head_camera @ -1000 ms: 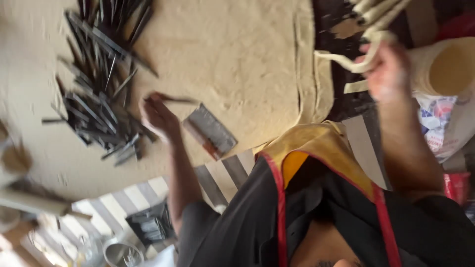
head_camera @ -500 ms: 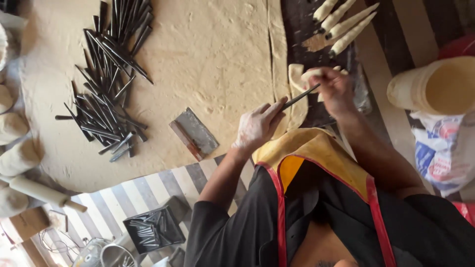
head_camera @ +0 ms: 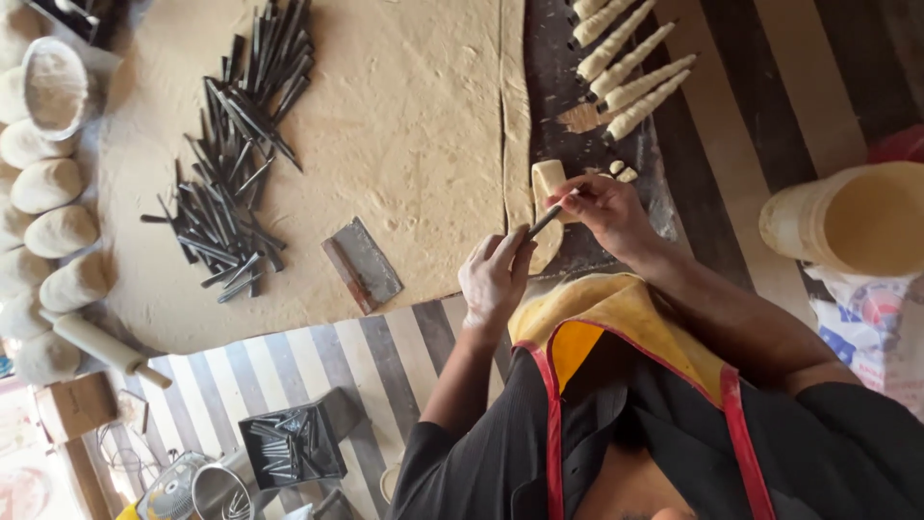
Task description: The person is cutting strips of dough and wrapping them around metal cone molds to form pastry shells.
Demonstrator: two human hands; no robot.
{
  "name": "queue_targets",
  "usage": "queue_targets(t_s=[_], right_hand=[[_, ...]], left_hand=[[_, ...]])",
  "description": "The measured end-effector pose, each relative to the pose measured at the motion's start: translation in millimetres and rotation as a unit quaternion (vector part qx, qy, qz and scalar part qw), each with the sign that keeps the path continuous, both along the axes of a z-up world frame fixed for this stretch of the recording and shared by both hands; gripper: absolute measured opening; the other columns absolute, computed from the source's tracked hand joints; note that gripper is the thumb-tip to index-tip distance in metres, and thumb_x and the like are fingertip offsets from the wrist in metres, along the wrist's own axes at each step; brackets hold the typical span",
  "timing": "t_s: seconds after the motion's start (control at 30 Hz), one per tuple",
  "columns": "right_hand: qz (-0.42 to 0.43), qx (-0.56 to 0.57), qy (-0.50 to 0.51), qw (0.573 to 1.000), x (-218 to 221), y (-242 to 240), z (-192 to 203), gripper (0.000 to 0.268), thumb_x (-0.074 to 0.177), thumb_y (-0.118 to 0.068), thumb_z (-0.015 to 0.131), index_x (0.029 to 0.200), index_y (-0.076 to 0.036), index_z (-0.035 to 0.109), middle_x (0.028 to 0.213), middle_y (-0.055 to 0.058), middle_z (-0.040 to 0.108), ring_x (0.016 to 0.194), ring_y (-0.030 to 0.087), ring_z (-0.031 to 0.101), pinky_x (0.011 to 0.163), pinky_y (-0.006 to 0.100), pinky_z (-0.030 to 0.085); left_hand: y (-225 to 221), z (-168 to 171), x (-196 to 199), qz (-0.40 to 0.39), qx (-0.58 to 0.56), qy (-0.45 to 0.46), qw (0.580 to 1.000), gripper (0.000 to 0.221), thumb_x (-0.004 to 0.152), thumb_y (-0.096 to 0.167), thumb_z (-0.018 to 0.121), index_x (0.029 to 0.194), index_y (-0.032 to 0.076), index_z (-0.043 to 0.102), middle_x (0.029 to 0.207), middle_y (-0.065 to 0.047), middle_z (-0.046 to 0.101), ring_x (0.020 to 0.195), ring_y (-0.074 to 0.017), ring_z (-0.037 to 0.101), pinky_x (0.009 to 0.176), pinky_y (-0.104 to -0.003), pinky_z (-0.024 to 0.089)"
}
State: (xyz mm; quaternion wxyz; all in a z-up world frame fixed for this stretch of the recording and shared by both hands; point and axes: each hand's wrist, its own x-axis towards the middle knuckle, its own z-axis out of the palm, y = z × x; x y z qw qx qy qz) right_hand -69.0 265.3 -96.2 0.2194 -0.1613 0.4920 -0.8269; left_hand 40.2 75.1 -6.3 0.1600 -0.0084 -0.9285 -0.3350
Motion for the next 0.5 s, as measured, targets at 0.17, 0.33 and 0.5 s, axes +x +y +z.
queue_targets(t_s=[0.17,0.33,0.5], right_hand=[[-0.020,0.024,-0.018,0.999,-6.0,-11.9,-5.1,0.025,0.102,-0.014,0.066,0.125,-0.003,0.067,0.107,0.015,0.075,0.096,0.016,0.074,0.089,0.028,0.061],[-0.010,-0.026,-0.107,0.994,-8.0,-28.7,-28.6,0.024,0.106,-0.016,0.065,0.121,0.001,0.065,0.110,0.016,0.076,0.093,0.019,0.073,0.073,0.028,0.055],[-0.033,-0.063,-0.084,0.994,-12.9,-48.1,-26.7,0.030,0.103,-0.019,0.066,0.126,0.001,0.066,0.105,0.015,0.074,0.096,0.023,0.074,0.082,0.035,0.061]], left_hand=[[-8.4,-18.5,10.9,-0.065,0.690,-0.360,0.625,0.038,0.101,0.033,0.061,0.124,0.004,0.072,0.087,-0.009,0.075,0.058,-0.0139,0.064,0.051,-0.026,0.049],[-29.1,-86.0,5.3,0.002,0.450,-0.252,0.857,0.035,0.108,0.021,0.065,0.130,-0.005,0.071,0.091,-0.007,0.067,0.074,-0.0100,0.060,0.065,-0.025,0.051],[-49.9,-32.6,-11.4,-0.156,0.810,-0.334,0.456,0.040,0.105,0.027,0.064,0.126,-0.007,0.069,0.075,-0.011,0.072,0.051,-0.0119,0.060,0.045,-0.025,0.047]])
